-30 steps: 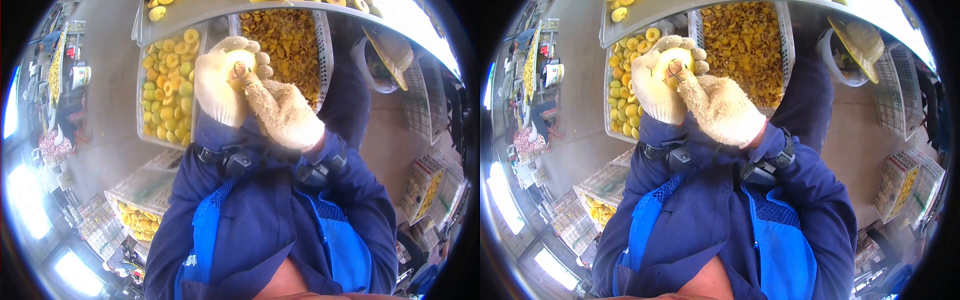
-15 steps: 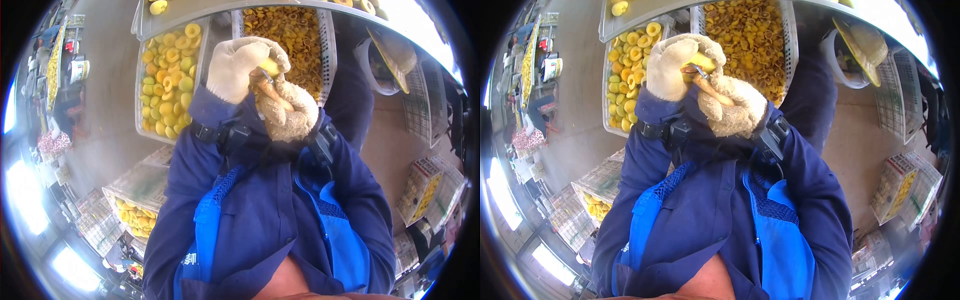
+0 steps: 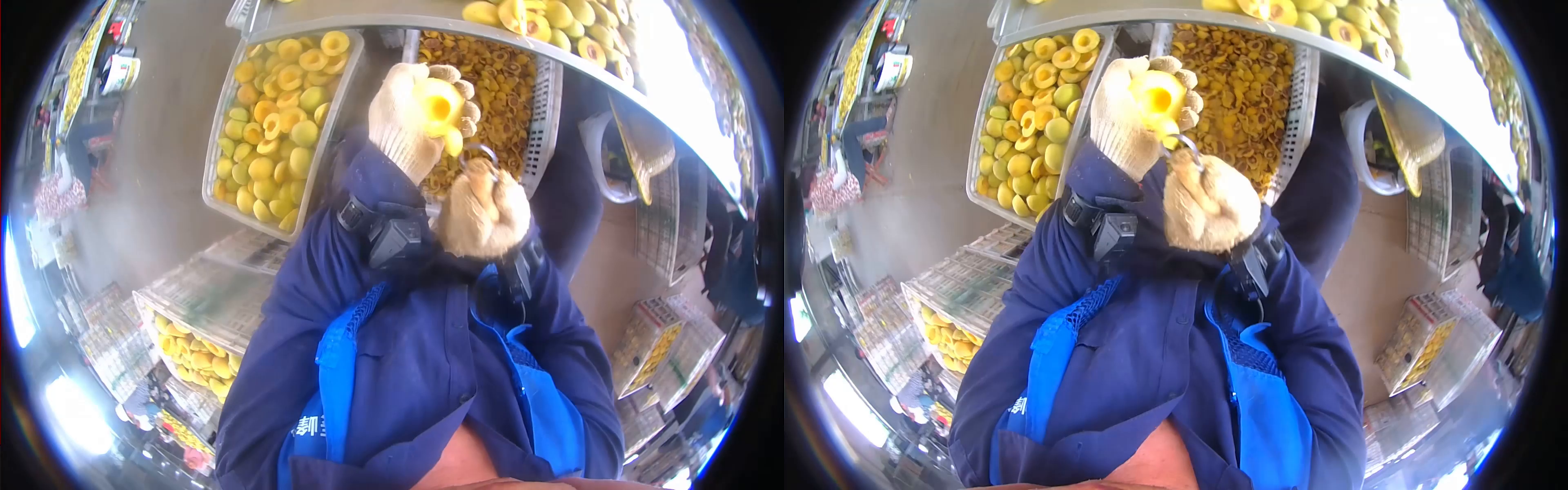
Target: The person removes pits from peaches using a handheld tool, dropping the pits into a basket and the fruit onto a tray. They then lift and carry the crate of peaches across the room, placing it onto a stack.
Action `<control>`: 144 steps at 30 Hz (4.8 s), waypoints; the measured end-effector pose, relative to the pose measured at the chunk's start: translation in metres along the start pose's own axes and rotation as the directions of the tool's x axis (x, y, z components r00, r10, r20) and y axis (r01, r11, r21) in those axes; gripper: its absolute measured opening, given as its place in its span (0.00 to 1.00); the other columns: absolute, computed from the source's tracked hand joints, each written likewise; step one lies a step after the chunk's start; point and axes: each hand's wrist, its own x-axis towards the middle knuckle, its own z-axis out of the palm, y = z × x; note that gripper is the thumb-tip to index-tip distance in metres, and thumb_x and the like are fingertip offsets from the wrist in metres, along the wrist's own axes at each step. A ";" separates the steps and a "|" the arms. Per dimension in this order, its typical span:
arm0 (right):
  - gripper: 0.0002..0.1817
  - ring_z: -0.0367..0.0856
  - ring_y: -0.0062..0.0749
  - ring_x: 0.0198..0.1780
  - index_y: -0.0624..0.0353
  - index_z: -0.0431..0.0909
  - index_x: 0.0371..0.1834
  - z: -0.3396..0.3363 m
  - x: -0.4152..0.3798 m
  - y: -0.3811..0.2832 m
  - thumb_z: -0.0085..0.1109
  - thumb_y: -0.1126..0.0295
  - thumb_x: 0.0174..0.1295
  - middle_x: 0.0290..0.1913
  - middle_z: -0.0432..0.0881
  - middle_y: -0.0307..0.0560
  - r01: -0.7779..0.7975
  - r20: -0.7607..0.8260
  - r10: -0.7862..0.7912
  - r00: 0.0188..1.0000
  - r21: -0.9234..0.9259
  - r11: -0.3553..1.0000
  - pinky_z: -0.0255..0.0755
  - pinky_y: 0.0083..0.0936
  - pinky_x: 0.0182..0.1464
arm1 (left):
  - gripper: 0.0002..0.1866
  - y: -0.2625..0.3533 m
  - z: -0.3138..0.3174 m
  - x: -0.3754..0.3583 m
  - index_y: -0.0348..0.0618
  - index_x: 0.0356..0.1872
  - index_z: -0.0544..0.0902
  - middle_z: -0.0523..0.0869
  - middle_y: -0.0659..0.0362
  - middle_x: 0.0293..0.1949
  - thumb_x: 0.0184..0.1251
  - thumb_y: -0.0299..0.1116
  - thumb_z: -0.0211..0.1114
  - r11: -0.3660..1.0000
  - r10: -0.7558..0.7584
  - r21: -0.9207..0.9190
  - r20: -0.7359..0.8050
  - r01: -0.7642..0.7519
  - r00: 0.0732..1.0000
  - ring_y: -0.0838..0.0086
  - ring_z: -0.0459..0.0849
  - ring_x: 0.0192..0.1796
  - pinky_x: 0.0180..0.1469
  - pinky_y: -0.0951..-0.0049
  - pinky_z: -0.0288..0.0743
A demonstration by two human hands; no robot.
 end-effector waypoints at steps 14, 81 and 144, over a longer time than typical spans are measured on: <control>0.34 0.61 0.22 0.12 0.65 0.82 0.39 -0.063 0.026 -0.034 0.56 0.38 0.82 0.16 0.67 0.35 -0.568 -0.732 -0.437 0.522 -0.681 0.462 0.52 0.24 0.15 | 0.20 0.080 -0.141 -0.032 0.35 0.66 0.83 0.90 0.51 0.55 0.79 0.32 0.67 0.926 0.369 0.116 -0.089 -0.358 0.925 0.64 0.93 0.50 0.54 0.60 0.91; 0.29 0.74 0.22 0.18 0.65 0.85 0.43 0.034 0.008 -0.015 0.56 0.45 0.85 0.20 0.76 0.39 -0.638 -0.555 -0.492 0.671 -0.770 -0.003 0.67 0.22 0.22 | 0.25 0.132 -0.337 -0.040 0.46 0.61 0.85 0.90 0.51 0.59 0.81 0.55 0.60 -0.435 0.791 0.683 -0.021 0.587 0.612 0.53 0.88 0.61 0.61 0.47 0.80; 0.18 0.89 0.54 0.38 0.59 0.85 0.67 0.108 0.007 -0.012 0.60 0.69 0.78 0.40 0.87 0.57 0.098 0.193 -0.444 0.875 -0.968 -0.230 0.80 0.43 0.38 | 0.29 0.009 0.034 -0.045 0.29 0.60 0.84 0.91 0.40 0.56 0.83 0.49 0.51 0.637 0.611 0.435 0.218 -0.637 0.761 0.57 0.91 0.53 0.57 0.58 0.87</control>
